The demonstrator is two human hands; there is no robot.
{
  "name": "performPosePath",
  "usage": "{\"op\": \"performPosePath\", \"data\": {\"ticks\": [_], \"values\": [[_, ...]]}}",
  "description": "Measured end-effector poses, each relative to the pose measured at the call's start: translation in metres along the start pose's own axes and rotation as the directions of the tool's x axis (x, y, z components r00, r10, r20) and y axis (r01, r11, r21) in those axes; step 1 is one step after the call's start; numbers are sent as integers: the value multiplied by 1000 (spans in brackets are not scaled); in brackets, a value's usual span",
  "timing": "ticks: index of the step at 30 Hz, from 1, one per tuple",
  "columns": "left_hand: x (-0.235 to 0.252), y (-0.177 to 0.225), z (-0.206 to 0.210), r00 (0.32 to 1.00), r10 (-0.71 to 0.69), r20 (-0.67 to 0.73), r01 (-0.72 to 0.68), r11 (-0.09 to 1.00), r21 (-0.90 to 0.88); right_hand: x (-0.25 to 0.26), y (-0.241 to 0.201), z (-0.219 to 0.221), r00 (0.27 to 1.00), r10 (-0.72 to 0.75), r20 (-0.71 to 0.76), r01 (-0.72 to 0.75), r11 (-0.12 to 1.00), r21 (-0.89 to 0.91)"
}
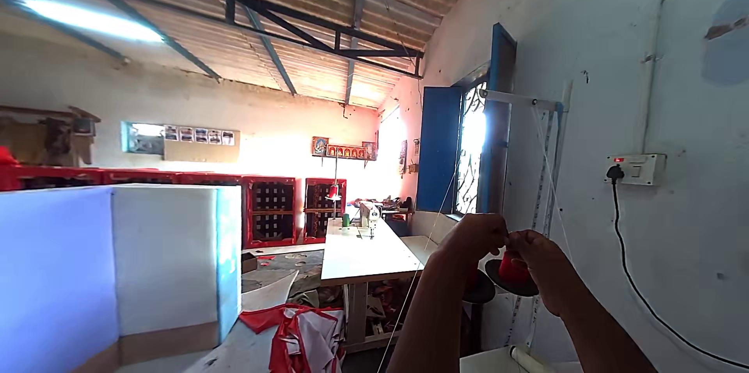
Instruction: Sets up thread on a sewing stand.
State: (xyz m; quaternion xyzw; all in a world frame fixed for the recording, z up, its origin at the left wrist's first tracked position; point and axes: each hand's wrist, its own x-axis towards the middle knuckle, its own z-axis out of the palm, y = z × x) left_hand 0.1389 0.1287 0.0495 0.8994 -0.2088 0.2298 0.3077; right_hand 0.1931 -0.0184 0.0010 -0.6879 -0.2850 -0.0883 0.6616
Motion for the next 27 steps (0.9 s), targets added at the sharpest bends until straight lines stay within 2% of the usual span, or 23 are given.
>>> {"op": "performPosePath", "data": {"ticks": [3, 5, 7, 9, 13, 16, 19, 24, 27], "values": [[0, -2, 1, 1000, 13, -18, -14, 998, -59, -1, -2, 2, 999, 36, -1, -36, 999, 40], [0, 0, 1, 1000, -27, -11, 26, 997, -68, -1, 0, 3, 1000, 26, -14, -26, 1000, 15], [0, 3, -1, 999, -52, -17, 51, 997, -51, 0, 2, 4, 999, -38, -33, 37, 999, -35], [0, 4, -4, 996, -91, -19, 90, 995, -35, 0, 8, 1, 983, -177, -41, 174, 982, -72], [2, 4, -5, 988, -155, 7, 155, 984, -84, 5, 16, -2, 869, -493, -49, 479, 862, -167], [0, 3, -4, 986, -162, -32, 151, 961, -233, 7, 21, -4, 796, -605, -36, 582, 780, -229], [0, 2, -2, 986, -150, -70, 112, 916, -386, 8, 22, -4, 760, -648, -36, 614, 736, -284], [0, 0, 0, 984, -161, -73, 120, 913, -391, 7, 23, 1, 720, -689, -81, 629, 697, -343], [-6, 7, 1, 977, -194, -93, 144, 912, -383, 9, 25, 2, 640, -762, -101, 659, 611, -440]]}}
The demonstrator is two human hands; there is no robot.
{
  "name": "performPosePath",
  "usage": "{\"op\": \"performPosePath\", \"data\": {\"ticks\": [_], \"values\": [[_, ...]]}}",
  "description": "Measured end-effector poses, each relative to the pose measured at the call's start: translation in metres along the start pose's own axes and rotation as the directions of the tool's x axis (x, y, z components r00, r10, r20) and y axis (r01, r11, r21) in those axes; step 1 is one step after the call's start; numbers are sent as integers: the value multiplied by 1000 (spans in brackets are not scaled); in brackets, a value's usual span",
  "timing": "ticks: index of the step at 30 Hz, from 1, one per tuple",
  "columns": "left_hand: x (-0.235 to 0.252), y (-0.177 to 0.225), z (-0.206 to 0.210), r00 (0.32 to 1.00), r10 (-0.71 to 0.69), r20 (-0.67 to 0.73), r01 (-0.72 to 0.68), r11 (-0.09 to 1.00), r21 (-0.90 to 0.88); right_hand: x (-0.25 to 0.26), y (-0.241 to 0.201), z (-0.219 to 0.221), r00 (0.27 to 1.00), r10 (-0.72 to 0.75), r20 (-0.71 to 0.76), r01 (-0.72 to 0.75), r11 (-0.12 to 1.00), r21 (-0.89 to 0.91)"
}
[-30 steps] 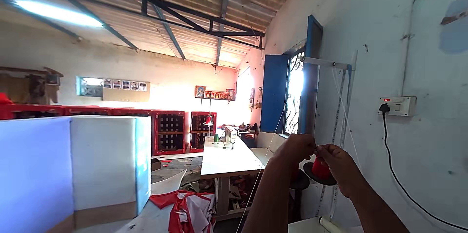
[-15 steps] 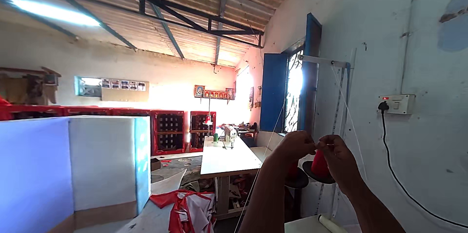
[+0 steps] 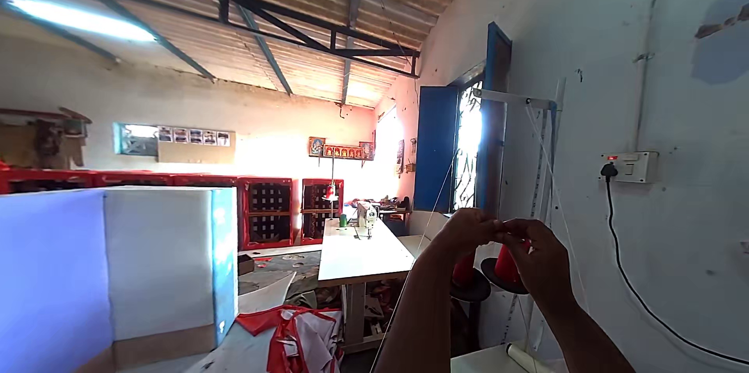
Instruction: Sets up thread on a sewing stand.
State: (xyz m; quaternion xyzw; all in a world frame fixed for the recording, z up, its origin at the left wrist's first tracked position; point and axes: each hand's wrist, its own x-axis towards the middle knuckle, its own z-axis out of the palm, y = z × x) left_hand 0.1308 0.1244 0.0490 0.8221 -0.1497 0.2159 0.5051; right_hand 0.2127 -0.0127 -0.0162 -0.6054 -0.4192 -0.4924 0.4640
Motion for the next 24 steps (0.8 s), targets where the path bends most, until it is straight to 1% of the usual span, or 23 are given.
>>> {"op": "performPosePath", "data": {"ticks": [2, 6, 8, 12, 15, 18, 20, 22, 24], "values": [[2, 8, -1, 998, -68, 16, 68, 998, -9, 0, 1, 2, 997, -63, -42, 59, 994, -90], [3, 12, 1, 996, -83, 13, 84, 992, -99, -1, -3, 4, 981, -172, -95, 140, 952, -273], [4, 10, 1, 997, -82, -4, 81, 990, -112, -2, -3, 5, 976, -190, -104, 151, 941, -304], [5, 9, 1, 997, -82, -16, 80, 994, -79, -2, -3, 6, 974, -206, -97, 160, 921, -356], [6, 5, 2, 998, -53, -20, 51, 995, -84, -2, -5, 8, 971, -220, -92, 167, 903, -396], [7, 6, 3, 998, -59, -6, 59, 998, -24, -2, -10, 10, 978, -190, -84, 136, 892, -431], [7, 8, 5, 997, -77, -8, 76, 994, -75, 0, -10, 11, 986, -146, -86, 95, 898, -430], [8, 8, 5, 996, -86, 13, 87, 988, -127, 0, -9, 9, 993, -78, -84, 42, 929, -367], [10, 4, 5, 998, -48, 48, 53, 992, -115, 1, -6, 4, 998, -15, -68, -4, 961, -277]]}}
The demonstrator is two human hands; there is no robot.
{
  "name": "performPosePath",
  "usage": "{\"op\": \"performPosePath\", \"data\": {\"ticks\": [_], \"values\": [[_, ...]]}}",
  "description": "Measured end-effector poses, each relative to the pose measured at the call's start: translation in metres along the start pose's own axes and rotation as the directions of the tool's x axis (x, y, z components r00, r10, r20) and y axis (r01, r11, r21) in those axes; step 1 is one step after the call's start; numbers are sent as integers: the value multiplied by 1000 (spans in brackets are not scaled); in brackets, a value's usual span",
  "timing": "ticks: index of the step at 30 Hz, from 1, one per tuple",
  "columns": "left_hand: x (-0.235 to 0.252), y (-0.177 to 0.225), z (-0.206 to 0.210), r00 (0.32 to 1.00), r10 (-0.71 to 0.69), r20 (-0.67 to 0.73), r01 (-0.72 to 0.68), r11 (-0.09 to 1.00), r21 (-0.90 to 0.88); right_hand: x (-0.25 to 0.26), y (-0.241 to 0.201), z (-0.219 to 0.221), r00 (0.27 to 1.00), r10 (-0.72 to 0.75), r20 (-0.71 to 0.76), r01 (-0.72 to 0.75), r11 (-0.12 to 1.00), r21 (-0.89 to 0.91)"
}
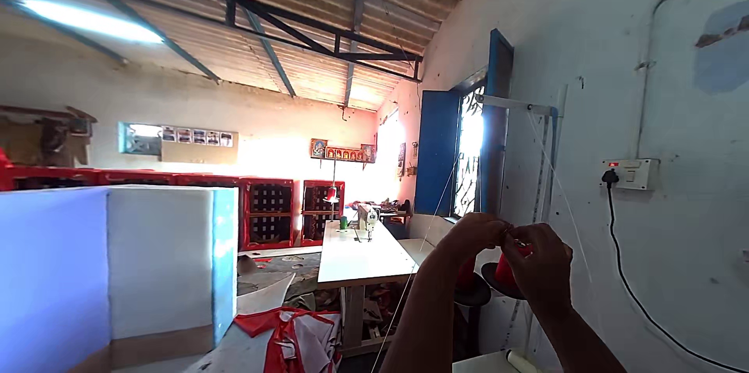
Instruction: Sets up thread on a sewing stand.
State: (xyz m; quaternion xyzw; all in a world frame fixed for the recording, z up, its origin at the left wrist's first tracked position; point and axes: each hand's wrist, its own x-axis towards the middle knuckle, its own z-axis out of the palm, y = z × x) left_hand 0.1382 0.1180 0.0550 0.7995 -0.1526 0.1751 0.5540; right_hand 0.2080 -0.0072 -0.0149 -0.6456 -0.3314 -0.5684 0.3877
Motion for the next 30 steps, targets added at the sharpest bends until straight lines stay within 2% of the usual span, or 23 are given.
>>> {"op": "performPosePath", "data": {"ticks": [4, 6, 9, 13, 16, 20, 22, 25, 26, 28, 30], "values": [[-1, -7, -3, 996, 60, 63, -68, 988, 136, 0, 14, -1, 999, 22, 26, -25, 992, 125], [-1, -6, -5, 995, 59, 82, -70, 989, 131, -1, 16, -1, 999, 26, 36, -32, 986, 161], [-4, -10, -3, 994, 105, 34, -109, 982, 153, -1, 15, -1, 997, 42, 66, -56, 973, 226], [-3, -1, -6, 997, 54, 54, -63, 980, 186, -1, 13, -1, 994, 64, 91, -91, 935, 342], [-5, -3, -6, 997, 81, 19, -82, 988, 128, -1, 11, -4, 979, 155, 130, -197, 881, 429], [-1, -11, -9, 995, 102, 11, -102, 991, 83, 2, 13, -4, 910, 361, 203, -409, 707, 577], [1, -16, -8, 994, 111, -2, -111, 993, 50, 4, 10, -6, 845, 481, 234, -515, 613, 599], [0, -13, -6, 996, 92, -6, -91, 994, 60, 9, 5, -13, 694, 663, 281, -704, 543, 457], [0, -12, -6, 996, 84, -7, -83, 993, 85, 10, 6, -14, 669, 683, 292, -734, 547, 403], [0, -12, -5, 996, 85, -15, -82, 987, 141, 9, 11, -11, 684, 674, 278, -722, 573, 387], [-2, -13, -4, 994, 108, -27, -101, 974, 204, 6, 13, -9, 747, 602, 282, -657, 600, 457]]}}
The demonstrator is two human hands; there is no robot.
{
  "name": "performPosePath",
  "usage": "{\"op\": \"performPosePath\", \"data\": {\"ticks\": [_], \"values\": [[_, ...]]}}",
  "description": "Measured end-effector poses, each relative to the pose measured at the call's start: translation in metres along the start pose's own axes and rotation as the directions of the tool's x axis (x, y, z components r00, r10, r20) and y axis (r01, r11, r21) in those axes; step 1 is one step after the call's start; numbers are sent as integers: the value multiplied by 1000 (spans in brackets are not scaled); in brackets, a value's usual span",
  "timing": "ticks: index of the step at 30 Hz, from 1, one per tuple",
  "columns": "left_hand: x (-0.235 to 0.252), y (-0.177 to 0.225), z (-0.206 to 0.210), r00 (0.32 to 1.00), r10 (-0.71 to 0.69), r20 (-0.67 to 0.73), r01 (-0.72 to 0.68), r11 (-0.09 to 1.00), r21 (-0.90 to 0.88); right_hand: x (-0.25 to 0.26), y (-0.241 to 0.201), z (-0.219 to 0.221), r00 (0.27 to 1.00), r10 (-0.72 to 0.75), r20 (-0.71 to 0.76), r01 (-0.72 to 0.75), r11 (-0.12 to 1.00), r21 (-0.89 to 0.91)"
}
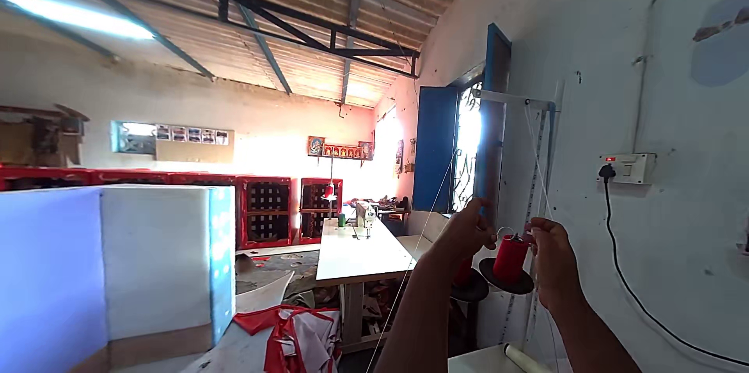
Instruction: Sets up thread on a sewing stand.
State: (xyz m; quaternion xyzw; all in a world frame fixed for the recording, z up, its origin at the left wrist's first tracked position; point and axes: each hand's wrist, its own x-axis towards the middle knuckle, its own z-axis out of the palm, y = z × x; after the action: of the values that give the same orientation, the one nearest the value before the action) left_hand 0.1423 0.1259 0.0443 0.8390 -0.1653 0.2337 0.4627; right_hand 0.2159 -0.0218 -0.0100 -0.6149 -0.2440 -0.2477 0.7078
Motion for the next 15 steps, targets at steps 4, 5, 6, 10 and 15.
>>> {"op": "performPosePath", "data": {"ticks": [4, 5, 6, 10, 15], "values": [[2, 4, 0, 1000, -14, 23, 10, 991, 130, -5, -1, 0, 956, -87, 281, 109, 992, -66], [1, 5, 0, 1000, 2, 26, -6, 984, 179, -6, -2, 2, 936, -67, 346, 107, 989, -97], [1, 7, 0, 999, 8, 38, -17, 974, 225, -7, -2, 4, 924, -48, 380, 102, 987, -124], [3, 2, 3, 997, -18, 77, -6, 951, 308, -3, -3, -2, 932, -14, 362, 113, 961, -252], [5, 0, 5, 992, 51, 115, -94, 908, 408, 2, -5, -10, 913, -111, 393, 277, 876, -395]]}}
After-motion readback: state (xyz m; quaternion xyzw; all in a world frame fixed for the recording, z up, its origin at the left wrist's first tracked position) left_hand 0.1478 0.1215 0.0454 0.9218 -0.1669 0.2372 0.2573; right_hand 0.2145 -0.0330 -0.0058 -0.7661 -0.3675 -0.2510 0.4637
